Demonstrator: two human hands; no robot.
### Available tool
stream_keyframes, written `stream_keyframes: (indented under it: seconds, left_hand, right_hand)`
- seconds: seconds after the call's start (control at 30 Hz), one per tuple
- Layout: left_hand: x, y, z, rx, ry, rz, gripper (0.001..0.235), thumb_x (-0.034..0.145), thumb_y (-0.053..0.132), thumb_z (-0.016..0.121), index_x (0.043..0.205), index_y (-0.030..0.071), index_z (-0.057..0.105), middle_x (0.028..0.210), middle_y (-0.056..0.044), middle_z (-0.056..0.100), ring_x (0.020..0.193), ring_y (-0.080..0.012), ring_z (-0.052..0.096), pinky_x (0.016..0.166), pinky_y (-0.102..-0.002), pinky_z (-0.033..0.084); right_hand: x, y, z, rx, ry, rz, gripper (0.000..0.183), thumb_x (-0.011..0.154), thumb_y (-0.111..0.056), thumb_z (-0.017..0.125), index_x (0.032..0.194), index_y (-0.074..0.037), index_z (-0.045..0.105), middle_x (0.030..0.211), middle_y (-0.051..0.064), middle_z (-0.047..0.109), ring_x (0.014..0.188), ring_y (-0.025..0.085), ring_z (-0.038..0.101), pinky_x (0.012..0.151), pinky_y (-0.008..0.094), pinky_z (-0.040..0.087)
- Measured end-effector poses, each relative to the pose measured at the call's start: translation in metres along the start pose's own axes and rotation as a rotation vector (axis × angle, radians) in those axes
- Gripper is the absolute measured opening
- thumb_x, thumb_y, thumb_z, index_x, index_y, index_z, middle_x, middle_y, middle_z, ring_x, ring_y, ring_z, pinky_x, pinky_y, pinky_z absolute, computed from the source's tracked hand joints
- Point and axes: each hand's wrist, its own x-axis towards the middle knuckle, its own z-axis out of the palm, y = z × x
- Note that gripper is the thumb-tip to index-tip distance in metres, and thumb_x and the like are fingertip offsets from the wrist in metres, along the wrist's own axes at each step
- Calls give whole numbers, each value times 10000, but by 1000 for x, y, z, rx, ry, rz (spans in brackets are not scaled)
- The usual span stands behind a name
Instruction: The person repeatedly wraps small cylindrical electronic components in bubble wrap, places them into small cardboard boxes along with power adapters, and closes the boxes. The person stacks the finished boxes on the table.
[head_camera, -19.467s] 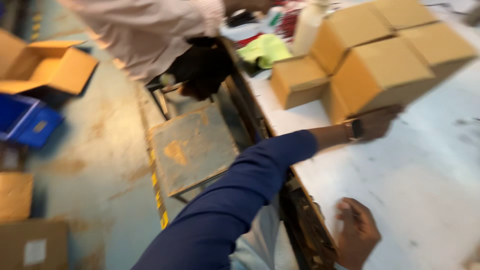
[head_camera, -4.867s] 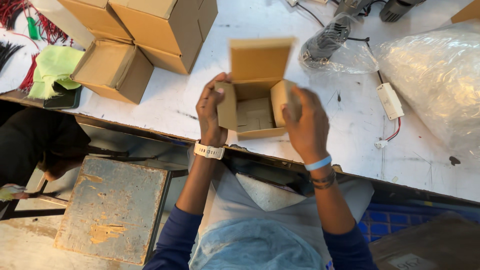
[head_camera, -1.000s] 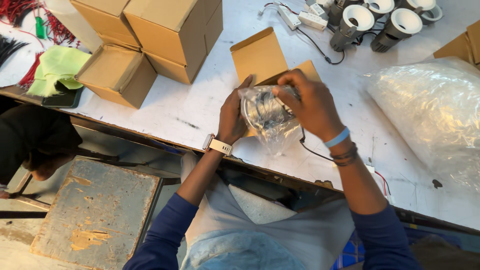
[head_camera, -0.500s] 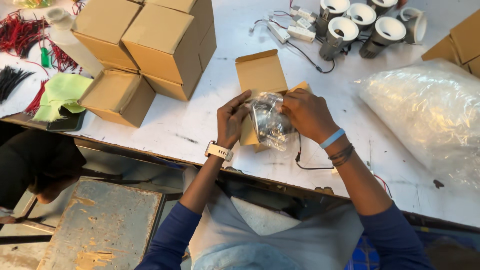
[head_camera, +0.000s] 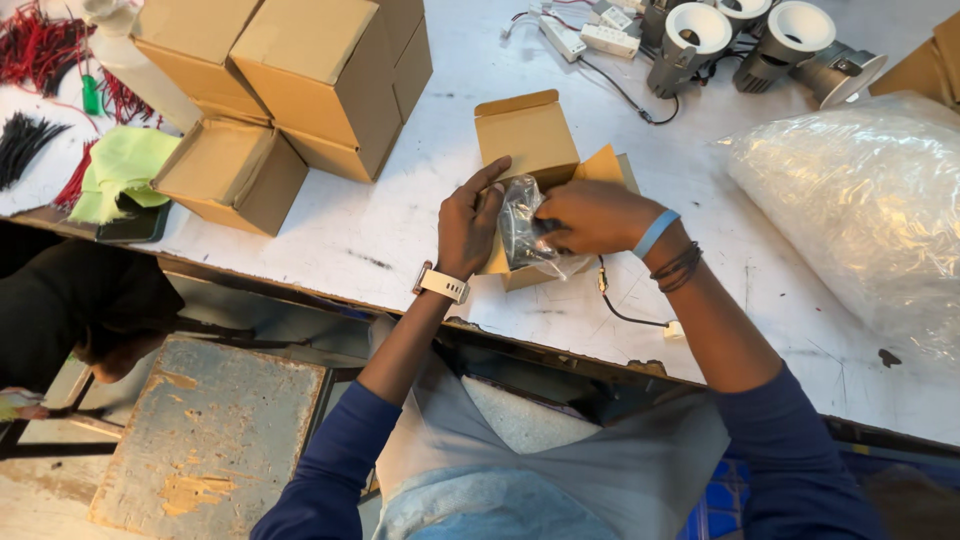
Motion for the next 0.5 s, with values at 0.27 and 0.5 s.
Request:
stream_keyframes:
  seconds: [0.27,0.5]
  left_hand:
    - [-16,41,-7,469,323,564,317,981,133,590,1289,109,663,1264,-195,665,1099,-338,610,955,-436,480]
    - [-35,61,-20,639,-330,546,371,998,200,749,1337,98,640,1224,-151,634,1191,-346,607,967,-451,502]
  right_hand:
    - [-21,-33,12,-180,374,45,154,830,-238,739,891,-98,762,939,85,746,952,306,694,862,487,505]
    - [-168,-20,72,239,1103,403,207,1074,-197,717,1235,-68,731,1252,122,725,1177,308,686,1061,400,536]
